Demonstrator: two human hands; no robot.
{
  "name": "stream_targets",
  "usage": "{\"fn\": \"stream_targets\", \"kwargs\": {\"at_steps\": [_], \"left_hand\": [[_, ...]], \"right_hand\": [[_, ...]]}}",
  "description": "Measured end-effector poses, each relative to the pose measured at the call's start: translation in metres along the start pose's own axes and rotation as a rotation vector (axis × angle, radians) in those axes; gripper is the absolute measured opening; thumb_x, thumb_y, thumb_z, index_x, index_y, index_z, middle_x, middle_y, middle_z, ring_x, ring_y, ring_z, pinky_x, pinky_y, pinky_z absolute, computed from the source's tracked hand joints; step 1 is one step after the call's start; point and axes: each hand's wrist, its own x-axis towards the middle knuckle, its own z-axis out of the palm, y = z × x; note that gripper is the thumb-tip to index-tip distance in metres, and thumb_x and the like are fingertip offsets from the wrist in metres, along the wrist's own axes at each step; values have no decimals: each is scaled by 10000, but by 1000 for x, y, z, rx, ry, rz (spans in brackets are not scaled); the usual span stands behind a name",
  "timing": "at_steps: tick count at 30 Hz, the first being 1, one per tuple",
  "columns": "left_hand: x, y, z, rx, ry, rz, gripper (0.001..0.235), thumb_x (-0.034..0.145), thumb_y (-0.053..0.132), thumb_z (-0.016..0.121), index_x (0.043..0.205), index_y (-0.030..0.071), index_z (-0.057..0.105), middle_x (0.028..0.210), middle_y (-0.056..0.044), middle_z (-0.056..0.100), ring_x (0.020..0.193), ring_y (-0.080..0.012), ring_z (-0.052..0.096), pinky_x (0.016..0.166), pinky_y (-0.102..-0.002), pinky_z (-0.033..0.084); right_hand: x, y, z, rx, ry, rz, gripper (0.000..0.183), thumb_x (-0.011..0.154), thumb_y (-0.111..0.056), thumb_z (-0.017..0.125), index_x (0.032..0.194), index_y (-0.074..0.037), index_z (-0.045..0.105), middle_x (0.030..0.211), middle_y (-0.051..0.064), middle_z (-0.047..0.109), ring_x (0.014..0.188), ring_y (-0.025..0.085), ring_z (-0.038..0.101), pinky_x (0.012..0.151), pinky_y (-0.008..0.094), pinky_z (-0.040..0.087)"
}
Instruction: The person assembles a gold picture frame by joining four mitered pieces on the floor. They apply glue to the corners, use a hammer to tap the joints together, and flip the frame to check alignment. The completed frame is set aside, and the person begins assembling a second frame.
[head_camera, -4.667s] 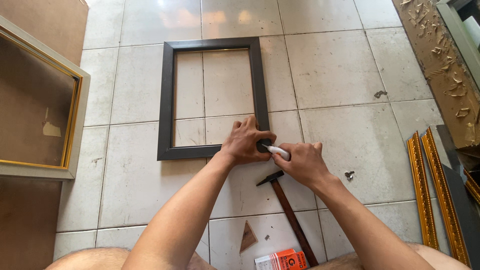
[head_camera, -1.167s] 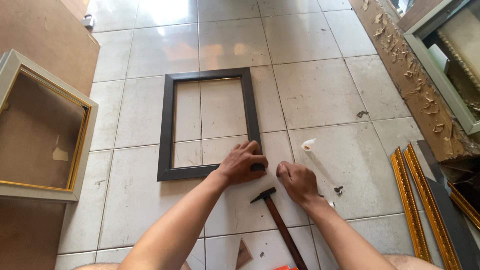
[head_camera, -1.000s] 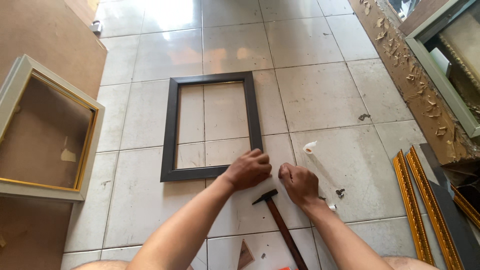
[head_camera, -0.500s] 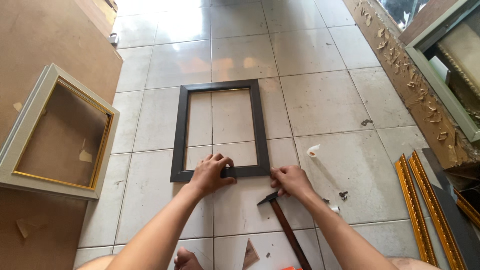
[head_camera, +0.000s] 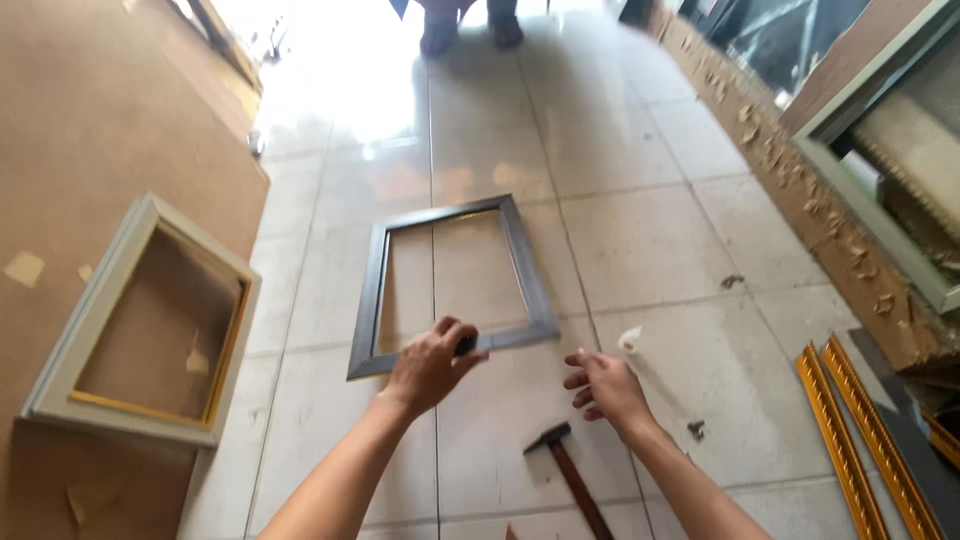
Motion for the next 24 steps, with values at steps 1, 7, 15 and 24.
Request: {"fn": "stream_targets", "kwargs": {"at_steps": [1, 7, 15, 24], "left_hand": [[13, 13, -21, 9, 11, 9, 350, 906, 420, 719, 1207, 265, 627, 1152, -88, 635, 909, -444, 700, 800, -572, 590], [51, 69, -110, -542, 596, -123, 241, 984, 311, 547, 1078, 138, 685, 1096, -67, 668, 940, -214, 628, 898, -337, 486], [17, 71, -44, -1267, 985, -767, 388, 1048, 303, 490, 1263, 19, 642, 1139, -112, 740, 1074, -214, 718, 946, -309, 572], [15, 37, 82, -1896, 838, -900, 207, 1085, 178, 505, 1046, -22, 540, 1040, -232, 687, 985, -363, 716, 948, -516, 619]], "right_hand": [[0, -2, -2, 7, 2, -15, 447, 1022, -341, 523, 1271, -17, 702, 943, 193, 780, 670, 267, 739, 514, 366, 630], [-23, -22, 14, 449, -255, 104, 501, 1082, -362, 413, 1269, 7, 695, 1082, 214, 753, 799, 298, 639, 633, 373, 482], [-49, -34, 50, 691, -565, 223, 821, 906, -658, 364, 1460, -79, 544, 1399, 289, 661, 1133, 467, 664, 780, 554, 548], [-5, -8, 32, 682, -220, 8, 405, 1095, -361, 413, 1419, -156, 544, 1257, 169, 725, 963, 361, 703, 651, 416, 542]]}}
